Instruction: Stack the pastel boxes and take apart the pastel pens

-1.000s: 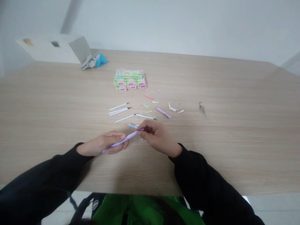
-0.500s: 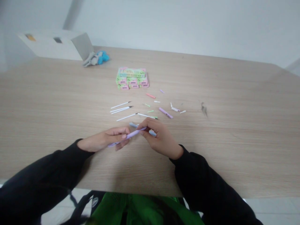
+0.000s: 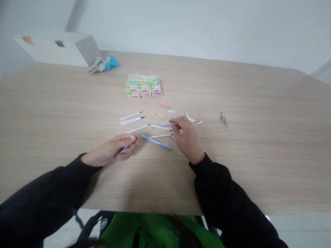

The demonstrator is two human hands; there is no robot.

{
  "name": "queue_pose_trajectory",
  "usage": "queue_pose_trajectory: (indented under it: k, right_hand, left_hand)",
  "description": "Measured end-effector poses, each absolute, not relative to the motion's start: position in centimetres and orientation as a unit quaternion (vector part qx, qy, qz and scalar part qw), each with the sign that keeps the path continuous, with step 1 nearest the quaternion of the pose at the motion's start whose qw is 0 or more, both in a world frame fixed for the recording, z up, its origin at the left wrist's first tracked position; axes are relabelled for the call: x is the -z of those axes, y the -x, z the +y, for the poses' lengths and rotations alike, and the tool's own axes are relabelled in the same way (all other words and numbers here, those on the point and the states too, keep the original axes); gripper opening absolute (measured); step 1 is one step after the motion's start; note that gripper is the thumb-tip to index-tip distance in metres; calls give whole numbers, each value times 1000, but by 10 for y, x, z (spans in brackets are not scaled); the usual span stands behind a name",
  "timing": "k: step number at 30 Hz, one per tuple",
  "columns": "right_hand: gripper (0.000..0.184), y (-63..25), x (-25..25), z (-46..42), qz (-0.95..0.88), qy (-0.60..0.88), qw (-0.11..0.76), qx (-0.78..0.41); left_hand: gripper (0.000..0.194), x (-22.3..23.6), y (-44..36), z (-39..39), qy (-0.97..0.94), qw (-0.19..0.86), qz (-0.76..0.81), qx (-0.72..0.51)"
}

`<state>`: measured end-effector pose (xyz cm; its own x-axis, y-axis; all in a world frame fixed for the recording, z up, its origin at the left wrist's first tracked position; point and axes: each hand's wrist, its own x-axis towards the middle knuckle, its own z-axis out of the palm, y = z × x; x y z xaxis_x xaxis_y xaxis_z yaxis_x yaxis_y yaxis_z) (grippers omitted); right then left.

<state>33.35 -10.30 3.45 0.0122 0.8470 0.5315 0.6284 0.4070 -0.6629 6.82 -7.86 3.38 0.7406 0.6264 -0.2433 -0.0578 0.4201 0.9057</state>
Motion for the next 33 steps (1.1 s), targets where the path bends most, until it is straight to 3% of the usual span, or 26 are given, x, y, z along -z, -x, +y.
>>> queue_pose_trajectory:
  k: [8, 22, 33]
  right_hand:
    - [13, -353, 3, -78, -664, 606, 434, -62]
    - [19, -356, 15, -74, -721, 618, 313, -37]
    - [16, -334, -15, -99, -760, 557, 334, -14]
  left_hand:
    - [19, -37, -71, -80, -435, 824, 312, -187]
    - [19, -29, -69, -78, -474, 789, 346, -179]
    - [13, -27, -70, -75, -477, 771, 361, -217]
